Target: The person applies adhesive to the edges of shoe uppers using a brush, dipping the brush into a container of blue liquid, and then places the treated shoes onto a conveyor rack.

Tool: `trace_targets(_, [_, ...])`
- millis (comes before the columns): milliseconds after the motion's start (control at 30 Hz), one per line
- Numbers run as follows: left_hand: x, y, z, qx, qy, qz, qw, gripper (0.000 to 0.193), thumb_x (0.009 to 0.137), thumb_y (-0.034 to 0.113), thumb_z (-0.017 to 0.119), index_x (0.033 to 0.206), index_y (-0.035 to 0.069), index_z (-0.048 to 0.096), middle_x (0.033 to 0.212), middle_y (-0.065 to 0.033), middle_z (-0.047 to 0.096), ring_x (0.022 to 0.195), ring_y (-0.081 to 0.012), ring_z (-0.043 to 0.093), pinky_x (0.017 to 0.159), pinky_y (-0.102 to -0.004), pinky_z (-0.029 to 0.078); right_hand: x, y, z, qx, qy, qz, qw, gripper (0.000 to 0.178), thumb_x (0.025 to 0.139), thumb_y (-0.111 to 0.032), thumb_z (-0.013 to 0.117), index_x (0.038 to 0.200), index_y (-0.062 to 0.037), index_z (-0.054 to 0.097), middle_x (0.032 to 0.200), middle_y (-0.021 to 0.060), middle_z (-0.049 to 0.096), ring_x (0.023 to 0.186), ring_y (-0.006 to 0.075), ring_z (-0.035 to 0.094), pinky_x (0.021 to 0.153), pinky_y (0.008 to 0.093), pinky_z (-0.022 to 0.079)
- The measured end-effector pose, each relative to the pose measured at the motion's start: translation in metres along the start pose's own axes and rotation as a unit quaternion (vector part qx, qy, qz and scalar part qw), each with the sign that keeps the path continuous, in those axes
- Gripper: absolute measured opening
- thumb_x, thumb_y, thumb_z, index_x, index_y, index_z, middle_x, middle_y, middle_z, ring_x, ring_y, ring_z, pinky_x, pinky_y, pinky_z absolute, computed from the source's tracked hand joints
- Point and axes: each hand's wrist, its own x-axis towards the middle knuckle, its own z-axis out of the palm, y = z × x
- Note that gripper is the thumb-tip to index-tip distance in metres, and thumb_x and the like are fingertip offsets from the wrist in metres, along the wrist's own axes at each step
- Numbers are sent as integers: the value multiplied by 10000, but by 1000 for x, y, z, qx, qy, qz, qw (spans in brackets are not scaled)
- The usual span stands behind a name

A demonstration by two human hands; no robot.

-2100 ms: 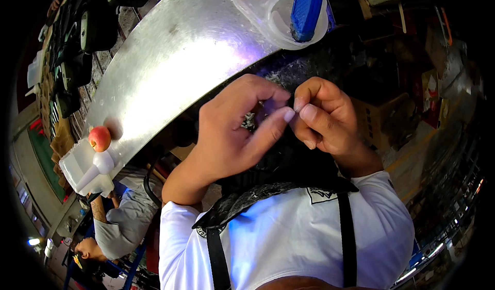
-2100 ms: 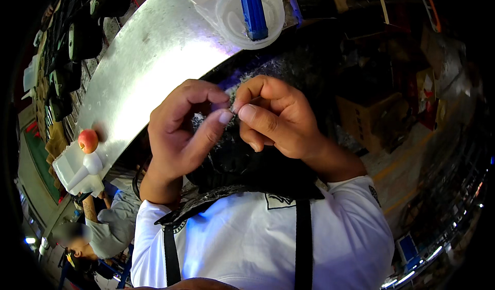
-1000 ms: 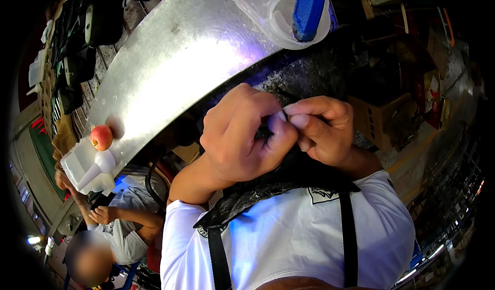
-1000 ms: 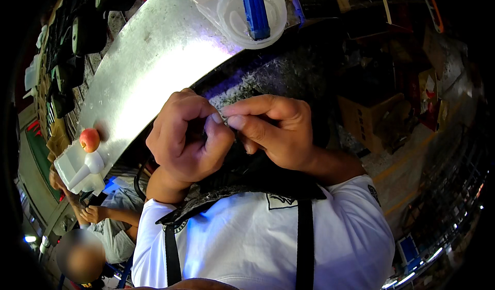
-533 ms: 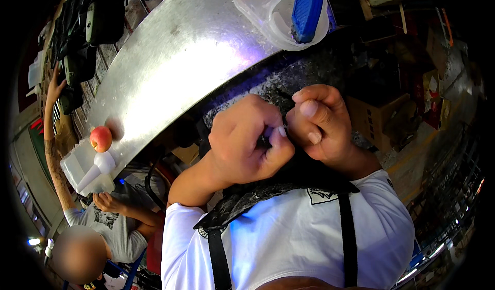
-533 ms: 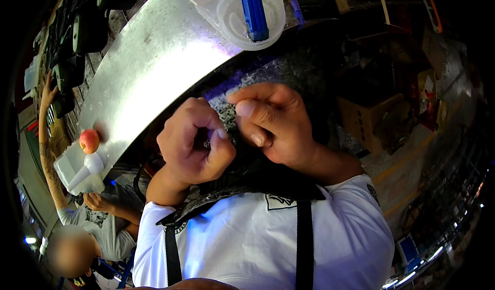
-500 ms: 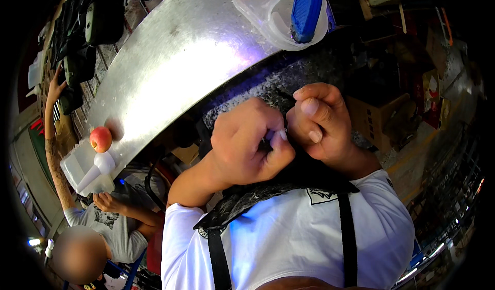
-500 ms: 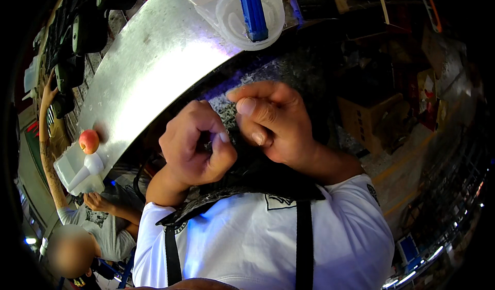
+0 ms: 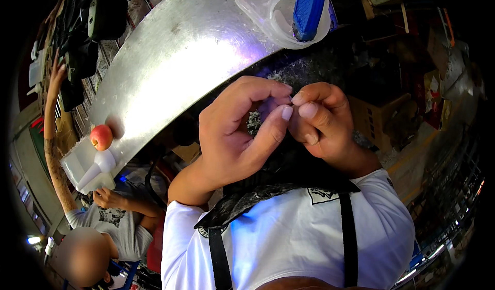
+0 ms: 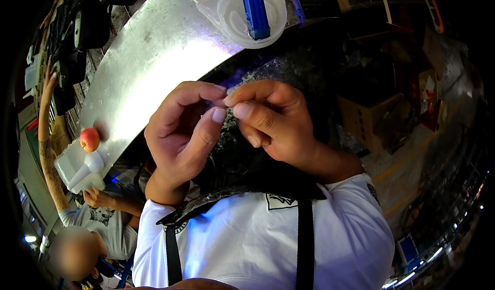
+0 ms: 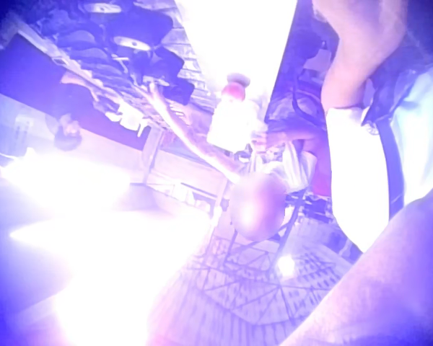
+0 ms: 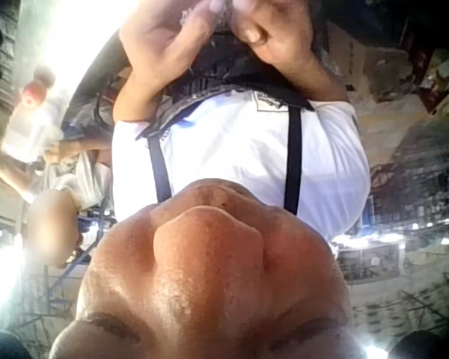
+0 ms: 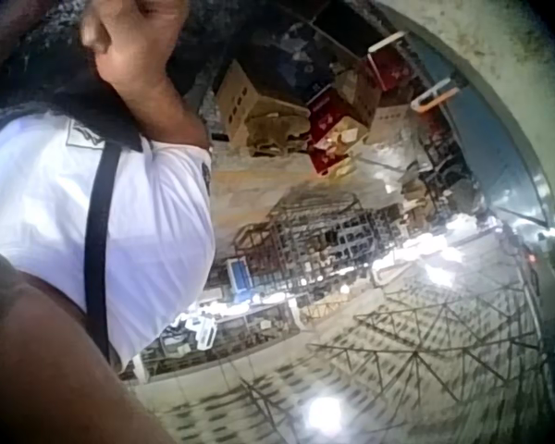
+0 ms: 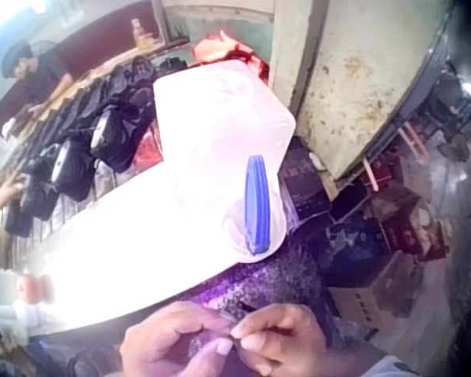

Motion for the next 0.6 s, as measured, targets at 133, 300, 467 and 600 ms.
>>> trace_targets(133, [3, -3, -5, 7, -26, 48, 998, 189, 830, -51, 691, 1018, -35, 672, 938, -119, 688, 794, -161, 646, 704, -254, 512, -2, 0, 3, -81, -8, -33, 996, 121, 977, 0, 598, 1093, -7, 635, 871, 66, 663, 570, 60, 553, 505, 204, 448])
trace_targets(300, [10, 5, -10, 47, -54, 83, 994, 133, 820, -63, 682, 950, -33, 678, 869, -122, 689, 735, -182, 646, 664, -267, 517, -2, -9, 5, -220, -18, -64, 973, 108, 957, 14, 611, 1061, -3, 636, 850, 69, 670, 613, 82, 594, 545, 229, 480])
trace_targets(467, [11, 22, -19, 145, -95, 59, 983, 138, 766, -78, 697, 900, -60, 675, 820, -133, 677, 734, -203, 646, 665, -294, 499, 9, -19, -2, -492, -101, -195, 842, 184, 834, 42, 679, 1012, 3, 652, 755, 116, 633, 605, 235, 632, 561, 334, 516])
trace_targets(600, [18, 27, -26, 239, -154, 67, 956, 164, 724, -79, 713, 875, -22, 680, 795, -111, 668, 685, -217, 641, 613, -297, 495, 14, -17, -8, -559, -141, -263, 774, 228, 762, 72, 661, 980, 14, 632, 762, 138, 624, 579, 283, 598, 540, 349, 485])
